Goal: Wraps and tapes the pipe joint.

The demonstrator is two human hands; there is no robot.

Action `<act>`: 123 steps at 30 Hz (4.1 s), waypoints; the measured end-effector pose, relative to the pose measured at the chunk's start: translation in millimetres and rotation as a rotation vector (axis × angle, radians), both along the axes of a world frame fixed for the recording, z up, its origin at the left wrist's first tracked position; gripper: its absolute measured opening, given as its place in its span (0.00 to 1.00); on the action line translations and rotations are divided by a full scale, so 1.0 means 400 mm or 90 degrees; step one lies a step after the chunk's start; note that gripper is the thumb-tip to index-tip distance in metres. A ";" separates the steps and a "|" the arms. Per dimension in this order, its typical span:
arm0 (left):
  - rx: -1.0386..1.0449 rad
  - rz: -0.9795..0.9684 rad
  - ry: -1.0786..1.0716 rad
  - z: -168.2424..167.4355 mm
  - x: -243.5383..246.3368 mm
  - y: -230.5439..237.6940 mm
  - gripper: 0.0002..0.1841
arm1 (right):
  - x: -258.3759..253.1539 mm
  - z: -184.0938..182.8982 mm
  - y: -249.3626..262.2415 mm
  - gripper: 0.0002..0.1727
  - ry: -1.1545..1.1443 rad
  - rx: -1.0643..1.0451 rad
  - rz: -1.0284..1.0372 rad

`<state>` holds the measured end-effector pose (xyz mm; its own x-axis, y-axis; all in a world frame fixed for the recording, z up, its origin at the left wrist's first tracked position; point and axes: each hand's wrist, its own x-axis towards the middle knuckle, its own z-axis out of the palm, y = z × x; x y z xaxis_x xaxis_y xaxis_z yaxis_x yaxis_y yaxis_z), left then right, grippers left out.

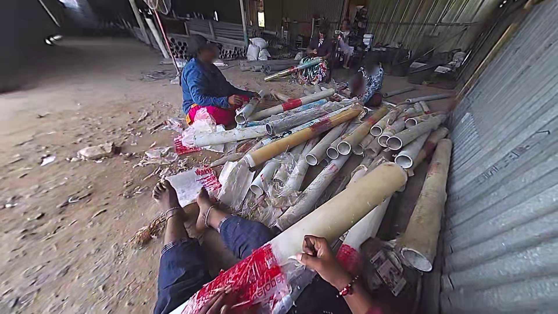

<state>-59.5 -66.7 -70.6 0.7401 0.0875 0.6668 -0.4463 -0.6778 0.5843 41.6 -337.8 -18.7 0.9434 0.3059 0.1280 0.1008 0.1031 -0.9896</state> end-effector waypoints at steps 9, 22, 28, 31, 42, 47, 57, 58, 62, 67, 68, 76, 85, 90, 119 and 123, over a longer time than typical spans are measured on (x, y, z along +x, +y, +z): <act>-0.028 -0.025 0.111 -0.043 0.008 0.064 0.21 | -0.012 -0.056 0.047 0.13 -0.160 -0.001 -0.027; 0.086 0.043 -0.036 -0.127 0.024 0.072 0.18 | 0.020 -0.085 0.063 0.12 -0.247 -0.018 -0.015; 0.091 0.050 -0.028 -0.131 0.025 0.071 0.18 | 0.024 -0.087 0.075 0.12 -0.247 -0.047 -0.036; 0.094 0.044 -0.017 -0.135 0.025 0.080 0.18 | 0.021 -0.091 0.078 0.11 -0.266 -0.057 -0.036; 0.100 0.039 -0.029 -0.141 0.023 0.071 0.20 | 0.011 -0.106 0.060 0.12 -0.288 -0.071 -0.040; 0.069 0.095 -0.062 -0.136 0.044 0.080 0.17 | 0.035 -0.071 0.113 0.16 -0.222 -0.002 -0.069; -0.018 0.250 -0.147 -0.184 0.046 0.188 0.17 | 0.023 -0.069 0.280 0.17 -0.243 0.013 0.050; -0.041 0.224 -0.131 -0.200 0.008 0.195 0.18 | -0.012 -0.105 0.262 0.15 -0.263 -0.018 0.071; -0.292 0.005 0.013 -0.197 -0.139 0.189 0.34 | -0.108 -0.167 0.178 0.16 -0.323 -0.196 0.071; -0.382 0.042 0.137 -0.128 -0.202 0.179 0.47 | -0.129 -0.089 0.127 0.17 -0.296 -0.507 0.126; -0.281 0.094 0.154 -0.111 -0.194 0.173 0.45 | -0.125 -0.075 0.130 0.16 -0.300 -0.560 0.150; 0.130 0.211 0.291 -0.065 -0.044 0.064 0.27 | -0.099 -0.044 0.179 0.12 -0.413 -0.717 0.231; 0.121 0.288 0.076 -0.133 -0.124 0.036 0.16 | -0.036 0.060 0.192 0.17 -0.212 -0.514 0.229; 0.106 0.247 0.054 -0.152 -0.163 0.044 0.15 | -0.001 -0.051 0.222 0.16 -0.675 -0.630 -0.185; 0.401 0.026 0.026 -0.048 -0.139 0.043 0.11 | 0.008 -0.164 0.275 0.17 -0.837 -0.609 -0.348; 0.379 -0.022 -0.002 -0.058 -0.159 0.048 0.11 | 0.006 -0.169 0.281 0.17 -0.849 -0.582 -0.341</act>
<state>-123.3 -47.6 -94.0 0.7334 -0.3259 0.5966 -0.4751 -0.8734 0.1070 44.1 -225.3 -86.4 0.3488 0.4298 0.8328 0.6796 -0.7279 0.0911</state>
